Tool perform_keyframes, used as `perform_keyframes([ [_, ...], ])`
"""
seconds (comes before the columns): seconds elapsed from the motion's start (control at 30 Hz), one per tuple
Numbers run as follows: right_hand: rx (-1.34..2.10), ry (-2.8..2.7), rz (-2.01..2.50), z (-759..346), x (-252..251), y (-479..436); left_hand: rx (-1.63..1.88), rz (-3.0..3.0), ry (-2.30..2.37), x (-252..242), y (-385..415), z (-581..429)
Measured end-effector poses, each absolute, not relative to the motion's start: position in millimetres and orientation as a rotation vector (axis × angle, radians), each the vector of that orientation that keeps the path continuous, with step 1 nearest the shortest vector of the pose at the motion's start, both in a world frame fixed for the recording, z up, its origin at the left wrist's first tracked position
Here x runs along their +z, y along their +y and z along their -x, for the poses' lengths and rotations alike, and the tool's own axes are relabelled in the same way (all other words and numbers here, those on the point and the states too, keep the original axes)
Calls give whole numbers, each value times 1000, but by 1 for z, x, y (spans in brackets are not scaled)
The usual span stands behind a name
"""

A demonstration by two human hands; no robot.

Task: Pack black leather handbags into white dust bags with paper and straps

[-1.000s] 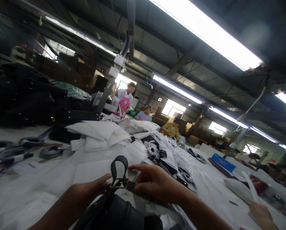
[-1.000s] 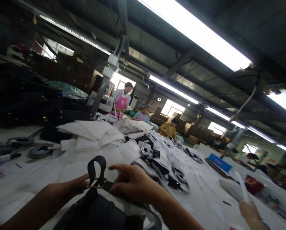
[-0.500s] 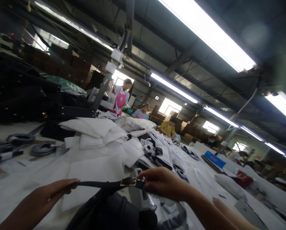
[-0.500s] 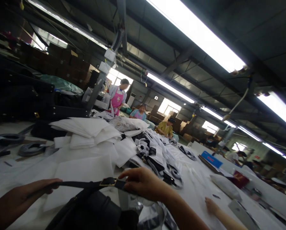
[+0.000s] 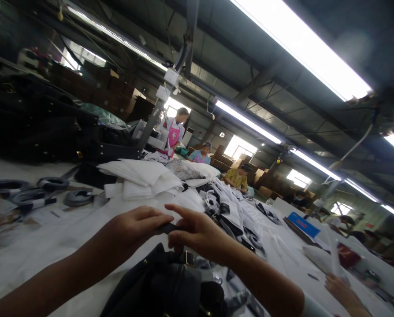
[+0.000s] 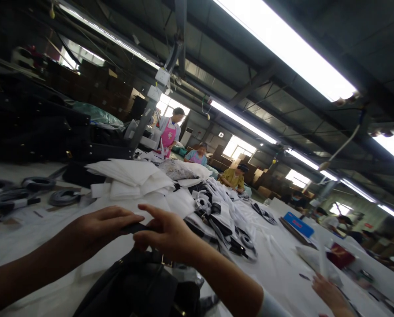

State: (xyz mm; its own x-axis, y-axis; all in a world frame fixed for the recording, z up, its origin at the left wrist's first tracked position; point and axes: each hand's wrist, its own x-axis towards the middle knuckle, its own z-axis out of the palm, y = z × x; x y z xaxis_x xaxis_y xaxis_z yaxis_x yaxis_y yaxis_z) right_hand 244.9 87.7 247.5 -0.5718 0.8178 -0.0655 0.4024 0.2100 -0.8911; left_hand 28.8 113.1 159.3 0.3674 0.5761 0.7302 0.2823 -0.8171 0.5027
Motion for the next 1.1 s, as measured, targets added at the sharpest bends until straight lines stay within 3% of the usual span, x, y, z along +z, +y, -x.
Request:
perform_keyframes([
  [0.37,1250,-1954,1356,-269,245,84,1199,-1655,753,133,107,-57],
  [0.57,894,-1911,1384,-301,217,81,917,-2134,1105,98,117,-91],
  [0.77,764,-1888,1384,-318,195,69,642,-2409,1278,120,112,-115],
  [1.1,622,-1896,1304,-319,156,67,688,-2325,1113,94,123,-91],
])
